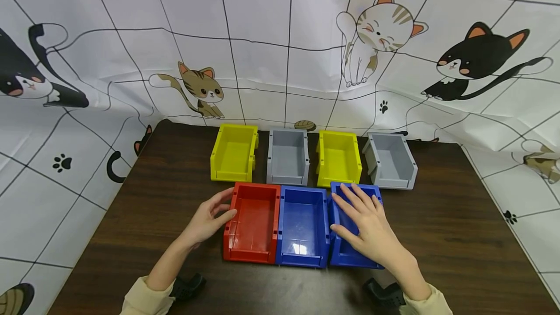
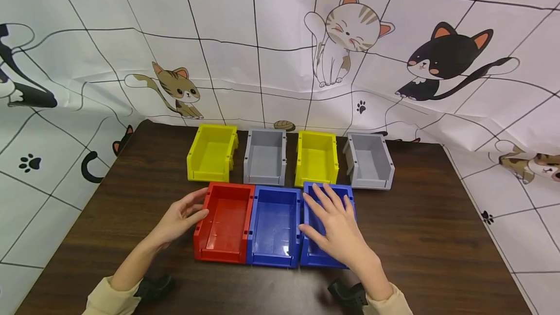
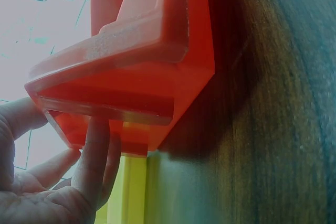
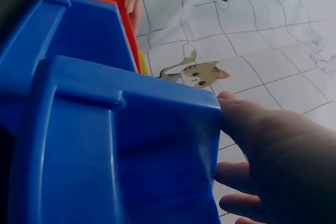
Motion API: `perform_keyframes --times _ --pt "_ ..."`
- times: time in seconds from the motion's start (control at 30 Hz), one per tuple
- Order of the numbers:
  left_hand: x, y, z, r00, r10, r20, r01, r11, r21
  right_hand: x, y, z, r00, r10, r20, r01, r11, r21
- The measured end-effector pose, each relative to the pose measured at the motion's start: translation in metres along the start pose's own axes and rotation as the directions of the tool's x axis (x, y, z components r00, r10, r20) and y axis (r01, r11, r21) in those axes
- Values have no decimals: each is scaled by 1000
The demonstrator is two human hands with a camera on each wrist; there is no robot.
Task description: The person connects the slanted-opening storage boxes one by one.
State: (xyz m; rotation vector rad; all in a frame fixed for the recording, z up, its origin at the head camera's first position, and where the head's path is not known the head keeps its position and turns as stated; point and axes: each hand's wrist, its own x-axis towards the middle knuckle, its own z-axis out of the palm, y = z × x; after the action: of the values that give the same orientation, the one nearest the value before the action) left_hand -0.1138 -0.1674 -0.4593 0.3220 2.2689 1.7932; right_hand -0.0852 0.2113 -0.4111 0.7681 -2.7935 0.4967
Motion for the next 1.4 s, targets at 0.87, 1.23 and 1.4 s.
perform_keyframes --times 0.87,1.23,1.4 --pt "-4 -1 -2 1000 -8 -6 8 1000 1 -2 2 18 989 101 107 -83 984 -156" --pt "-3 -2 -1 1000 -12 0 12 1000 6 -6 3 25 975 153 160 -126 979 -162" --pt "1 -3 0 1000 -1 -1 1 1000 1 -6 4 27 978 150 149 -123 977 -174"
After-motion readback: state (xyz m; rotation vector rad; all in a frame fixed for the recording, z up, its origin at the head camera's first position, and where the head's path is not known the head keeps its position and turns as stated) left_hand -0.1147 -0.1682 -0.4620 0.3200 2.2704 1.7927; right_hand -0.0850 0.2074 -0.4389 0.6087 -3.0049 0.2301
